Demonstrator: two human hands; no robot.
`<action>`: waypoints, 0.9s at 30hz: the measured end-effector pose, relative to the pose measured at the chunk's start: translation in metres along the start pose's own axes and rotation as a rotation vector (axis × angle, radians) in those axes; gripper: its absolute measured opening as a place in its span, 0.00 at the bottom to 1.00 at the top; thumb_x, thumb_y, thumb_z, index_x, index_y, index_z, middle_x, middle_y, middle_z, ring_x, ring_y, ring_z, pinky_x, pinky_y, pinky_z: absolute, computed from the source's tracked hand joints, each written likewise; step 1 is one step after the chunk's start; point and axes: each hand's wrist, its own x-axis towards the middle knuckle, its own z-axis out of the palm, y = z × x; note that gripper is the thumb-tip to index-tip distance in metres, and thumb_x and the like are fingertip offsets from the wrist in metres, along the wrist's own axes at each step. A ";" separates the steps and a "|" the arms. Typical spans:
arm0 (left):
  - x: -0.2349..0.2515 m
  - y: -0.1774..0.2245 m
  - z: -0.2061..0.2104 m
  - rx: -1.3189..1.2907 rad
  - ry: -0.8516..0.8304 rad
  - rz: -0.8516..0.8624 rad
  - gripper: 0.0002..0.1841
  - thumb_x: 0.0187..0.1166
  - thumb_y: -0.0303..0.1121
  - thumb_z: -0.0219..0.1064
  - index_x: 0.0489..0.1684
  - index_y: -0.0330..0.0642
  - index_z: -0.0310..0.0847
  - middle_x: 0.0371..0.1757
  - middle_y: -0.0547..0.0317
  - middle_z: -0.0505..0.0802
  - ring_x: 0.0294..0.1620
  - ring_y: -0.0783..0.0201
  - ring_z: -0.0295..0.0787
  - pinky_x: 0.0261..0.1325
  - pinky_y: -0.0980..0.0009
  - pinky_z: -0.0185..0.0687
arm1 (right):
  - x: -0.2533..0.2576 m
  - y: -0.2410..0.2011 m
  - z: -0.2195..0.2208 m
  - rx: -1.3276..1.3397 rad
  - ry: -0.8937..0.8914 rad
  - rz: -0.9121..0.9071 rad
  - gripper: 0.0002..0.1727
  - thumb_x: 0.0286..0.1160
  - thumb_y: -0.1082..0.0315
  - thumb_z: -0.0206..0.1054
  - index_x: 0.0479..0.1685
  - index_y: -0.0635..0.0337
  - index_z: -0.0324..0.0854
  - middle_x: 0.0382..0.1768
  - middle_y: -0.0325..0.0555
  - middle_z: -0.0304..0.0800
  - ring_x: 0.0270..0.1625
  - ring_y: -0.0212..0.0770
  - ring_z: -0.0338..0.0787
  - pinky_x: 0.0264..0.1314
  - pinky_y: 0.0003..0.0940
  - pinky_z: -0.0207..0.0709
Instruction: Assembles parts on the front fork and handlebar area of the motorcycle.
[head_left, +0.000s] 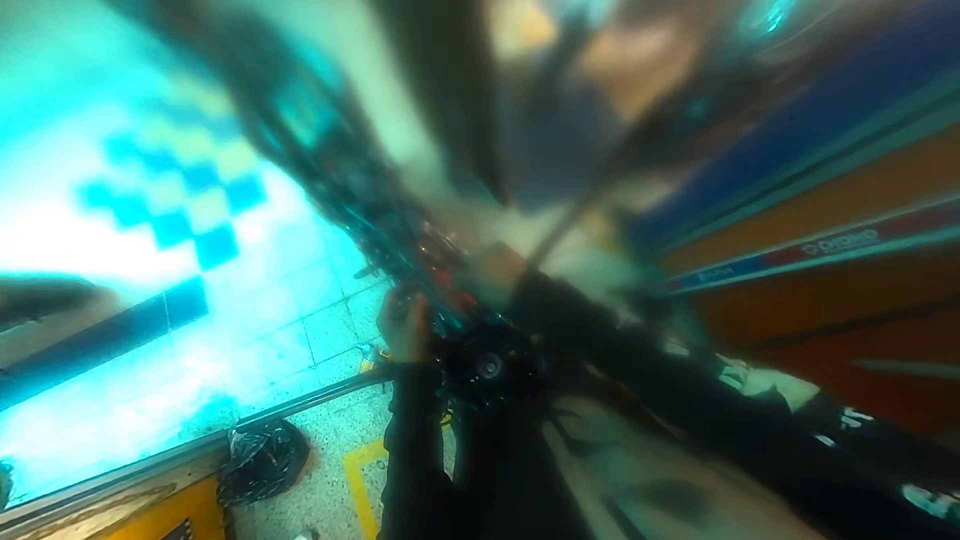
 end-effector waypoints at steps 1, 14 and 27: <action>0.000 0.000 -0.001 0.000 -0.004 -0.004 0.12 0.76 0.24 0.64 0.55 0.38 0.85 0.20 0.59 0.86 0.12 0.71 0.73 0.14 0.75 0.70 | -0.005 -0.005 -0.004 0.013 -0.023 0.022 0.20 0.91 0.51 0.55 0.73 0.40 0.82 0.58 0.57 0.90 0.66 0.61 0.85 0.72 0.64 0.69; -0.001 0.007 0.004 0.023 0.067 -0.064 0.18 0.71 0.21 0.68 0.60 0.41 0.80 0.19 0.57 0.87 0.11 0.70 0.76 0.12 0.76 0.69 | -0.032 -0.039 -0.007 -0.002 0.001 0.229 0.21 0.91 0.53 0.52 0.73 0.44 0.82 0.60 0.62 0.88 0.65 0.65 0.85 0.69 0.64 0.71; 0.001 0.011 0.006 -0.013 0.066 -0.083 0.20 0.69 0.18 0.68 0.60 0.41 0.77 0.18 0.59 0.86 0.09 0.71 0.75 0.09 0.77 0.67 | -0.047 -0.060 -0.003 -0.079 0.057 0.310 0.20 0.86 0.59 0.58 0.64 0.62 0.84 0.51 0.64 0.89 0.57 0.64 0.88 0.60 0.59 0.76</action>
